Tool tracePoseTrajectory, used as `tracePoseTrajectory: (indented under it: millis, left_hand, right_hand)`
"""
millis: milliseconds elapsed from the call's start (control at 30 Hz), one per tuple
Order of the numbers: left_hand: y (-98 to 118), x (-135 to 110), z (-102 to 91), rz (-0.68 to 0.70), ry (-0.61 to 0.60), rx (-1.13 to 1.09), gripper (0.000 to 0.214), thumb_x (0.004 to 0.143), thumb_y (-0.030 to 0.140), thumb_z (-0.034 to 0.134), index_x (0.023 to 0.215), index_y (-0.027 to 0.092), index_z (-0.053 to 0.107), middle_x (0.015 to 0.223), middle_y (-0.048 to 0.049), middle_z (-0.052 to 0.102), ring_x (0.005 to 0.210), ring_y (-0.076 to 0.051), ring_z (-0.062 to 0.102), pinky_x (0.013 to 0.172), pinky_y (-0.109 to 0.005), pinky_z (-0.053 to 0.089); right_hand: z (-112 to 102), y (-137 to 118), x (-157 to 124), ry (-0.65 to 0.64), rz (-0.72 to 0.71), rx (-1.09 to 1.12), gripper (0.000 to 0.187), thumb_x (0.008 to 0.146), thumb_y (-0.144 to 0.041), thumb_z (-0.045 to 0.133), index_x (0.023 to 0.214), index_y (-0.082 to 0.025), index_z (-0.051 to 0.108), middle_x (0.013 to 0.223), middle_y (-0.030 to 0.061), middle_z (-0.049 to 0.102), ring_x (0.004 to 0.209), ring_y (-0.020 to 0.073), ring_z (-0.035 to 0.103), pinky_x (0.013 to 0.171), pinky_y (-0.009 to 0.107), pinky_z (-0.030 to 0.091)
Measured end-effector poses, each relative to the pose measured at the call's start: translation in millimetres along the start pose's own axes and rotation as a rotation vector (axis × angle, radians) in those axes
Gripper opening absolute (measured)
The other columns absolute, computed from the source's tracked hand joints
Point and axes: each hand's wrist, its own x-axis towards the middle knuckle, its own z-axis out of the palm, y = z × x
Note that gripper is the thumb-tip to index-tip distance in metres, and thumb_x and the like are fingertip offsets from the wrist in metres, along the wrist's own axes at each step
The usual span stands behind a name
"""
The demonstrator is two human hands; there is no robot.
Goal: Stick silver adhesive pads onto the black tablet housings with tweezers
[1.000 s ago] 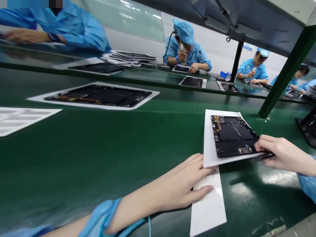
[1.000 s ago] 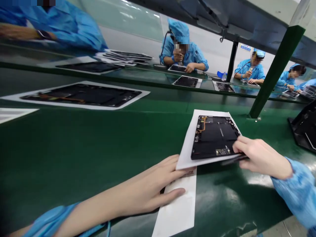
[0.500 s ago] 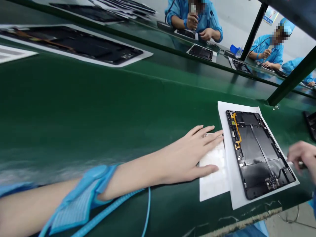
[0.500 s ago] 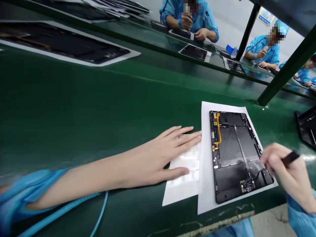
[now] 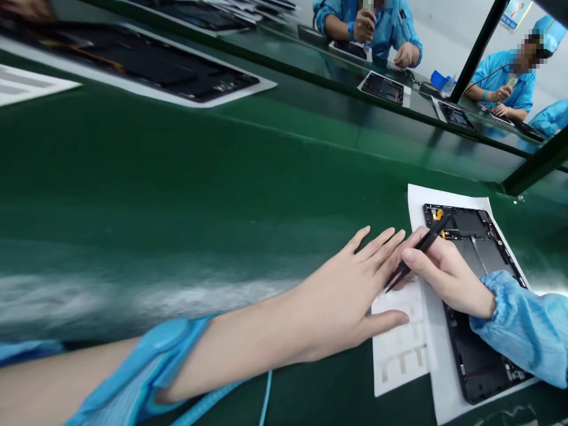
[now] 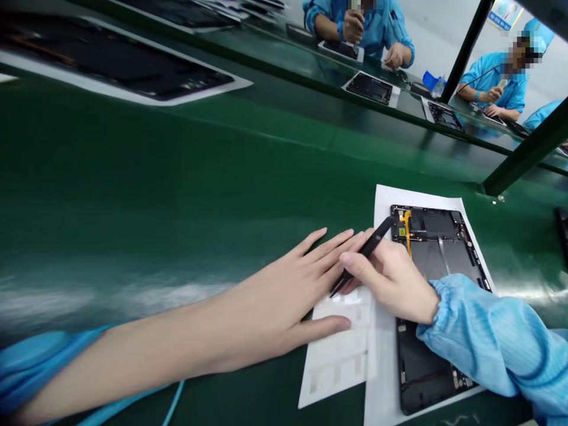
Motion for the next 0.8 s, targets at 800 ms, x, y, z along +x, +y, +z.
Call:
tracePoseTrajectory:
  millis: [800]
  left_hand:
    - [2.4, 5.0, -5.7, -0.022, -0.031, -0.055, 0.064, 0.1, 0.056, 0.044, 0.14, 0.007, 0.051, 0.164, -0.0204, 0.019, 0.151, -0.04, 0.021, 0.122, -0.06, 0.017]
  right_hand:
    - [10.0, -6.1, 2.9, 0.158, 0.009, -0.143, 0.018, 0.081, -0.035, 0.058, 0.074, -0.022, 0.048, 0.058, -0.0023, 0.065, 0.051, 0.0158, 0.071, 0.051, 0.022, 0.058]
